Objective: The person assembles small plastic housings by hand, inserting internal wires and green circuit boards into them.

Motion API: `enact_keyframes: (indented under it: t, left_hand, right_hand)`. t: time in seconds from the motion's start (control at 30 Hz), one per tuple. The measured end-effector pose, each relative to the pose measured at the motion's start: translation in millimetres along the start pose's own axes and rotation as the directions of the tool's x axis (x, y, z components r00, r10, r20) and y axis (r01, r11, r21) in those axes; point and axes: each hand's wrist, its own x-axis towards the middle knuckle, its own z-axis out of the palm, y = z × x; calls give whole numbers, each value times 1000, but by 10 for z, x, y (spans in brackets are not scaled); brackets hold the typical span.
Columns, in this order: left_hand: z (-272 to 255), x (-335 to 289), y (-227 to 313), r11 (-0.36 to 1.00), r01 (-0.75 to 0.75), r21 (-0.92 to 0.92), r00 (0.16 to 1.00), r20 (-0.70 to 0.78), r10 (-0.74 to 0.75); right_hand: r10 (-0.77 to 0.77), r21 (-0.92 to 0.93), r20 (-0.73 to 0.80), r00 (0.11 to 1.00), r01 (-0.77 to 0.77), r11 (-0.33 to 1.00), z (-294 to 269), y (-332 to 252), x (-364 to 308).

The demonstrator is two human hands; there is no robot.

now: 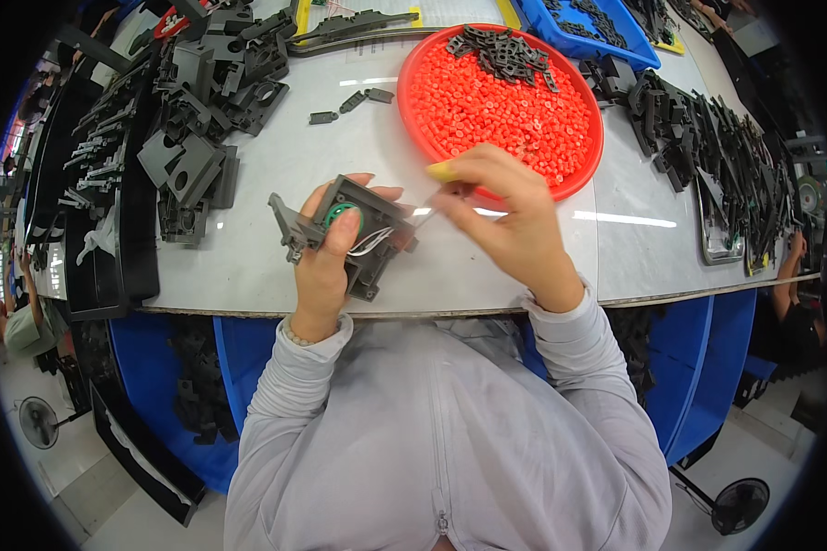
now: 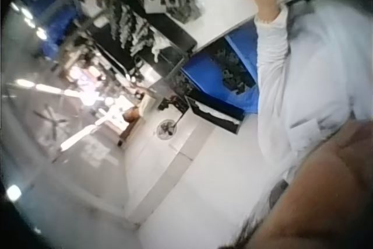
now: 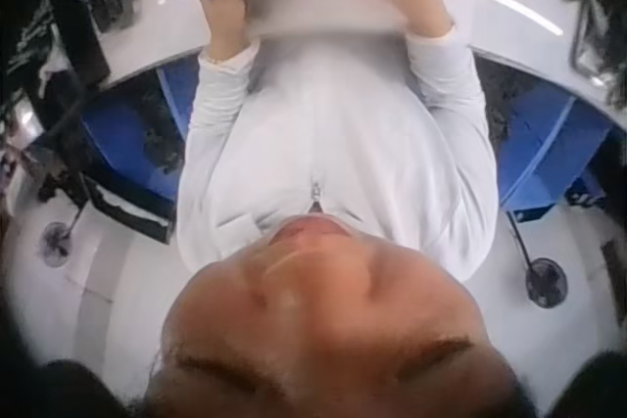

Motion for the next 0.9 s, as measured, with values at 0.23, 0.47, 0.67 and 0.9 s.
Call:
enact_keyframes:
  t: [0.23,0.47,0.67,0.9]
  left_hand:
    - [82,-9,41,995,-84,51,986,-143,90]
    - [77,-52,67,990,-93,104,992,-79,102]
    - [111,-68,83,991,-111,80,984,-133,121]
    - [110,-29,10,967,-210,143,964,-136,229]
  right_hand:
    - [551,352,105,828,-549,758,50,142,-311]
    - [656,528,273,704,-680,509,108,237,-263]
    - [631,601,254,733,-631,491,122,137,-276]
    - [584,618,405,703,-682,392,252,-175,-352]
